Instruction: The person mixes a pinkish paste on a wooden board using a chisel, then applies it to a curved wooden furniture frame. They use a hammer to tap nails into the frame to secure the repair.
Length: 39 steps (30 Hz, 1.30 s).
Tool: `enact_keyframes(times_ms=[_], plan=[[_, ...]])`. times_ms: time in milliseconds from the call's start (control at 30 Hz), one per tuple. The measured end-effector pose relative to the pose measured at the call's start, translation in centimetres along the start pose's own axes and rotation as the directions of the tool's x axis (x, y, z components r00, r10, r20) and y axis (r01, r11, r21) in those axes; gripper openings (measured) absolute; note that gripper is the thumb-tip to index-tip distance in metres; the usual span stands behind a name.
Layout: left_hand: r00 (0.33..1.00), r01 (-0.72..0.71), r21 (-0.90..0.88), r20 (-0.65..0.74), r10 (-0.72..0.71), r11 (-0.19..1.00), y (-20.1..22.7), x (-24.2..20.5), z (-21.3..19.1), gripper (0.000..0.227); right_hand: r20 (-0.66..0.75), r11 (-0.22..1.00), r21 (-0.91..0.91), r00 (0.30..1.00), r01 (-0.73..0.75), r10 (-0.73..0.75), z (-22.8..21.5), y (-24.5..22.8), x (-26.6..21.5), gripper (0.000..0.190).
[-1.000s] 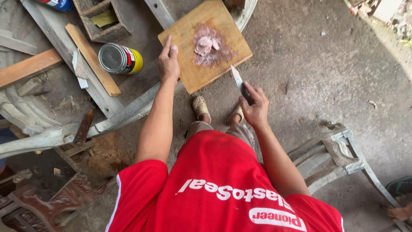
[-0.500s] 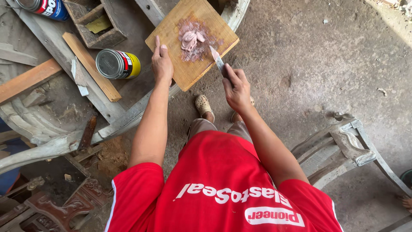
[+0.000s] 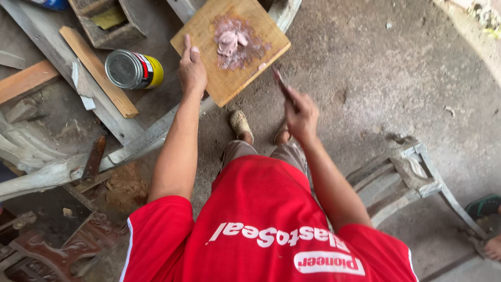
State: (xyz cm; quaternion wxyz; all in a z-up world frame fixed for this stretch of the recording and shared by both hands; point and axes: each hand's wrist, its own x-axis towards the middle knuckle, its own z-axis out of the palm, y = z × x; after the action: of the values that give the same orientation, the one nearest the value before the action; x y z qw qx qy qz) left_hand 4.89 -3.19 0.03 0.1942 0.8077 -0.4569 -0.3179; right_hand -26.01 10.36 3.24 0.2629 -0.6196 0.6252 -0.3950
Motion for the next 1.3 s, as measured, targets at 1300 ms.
enact_keyframes(times_ms=[1300], plan=[[0.988,-0.119,0.022,-0.092,0.121,0.993,-1.8,2.0,1.5,0.049,0.187,0.996,0.034,0.978,0.088,-0.093,2.3,-3.2,1.0,0.044]])
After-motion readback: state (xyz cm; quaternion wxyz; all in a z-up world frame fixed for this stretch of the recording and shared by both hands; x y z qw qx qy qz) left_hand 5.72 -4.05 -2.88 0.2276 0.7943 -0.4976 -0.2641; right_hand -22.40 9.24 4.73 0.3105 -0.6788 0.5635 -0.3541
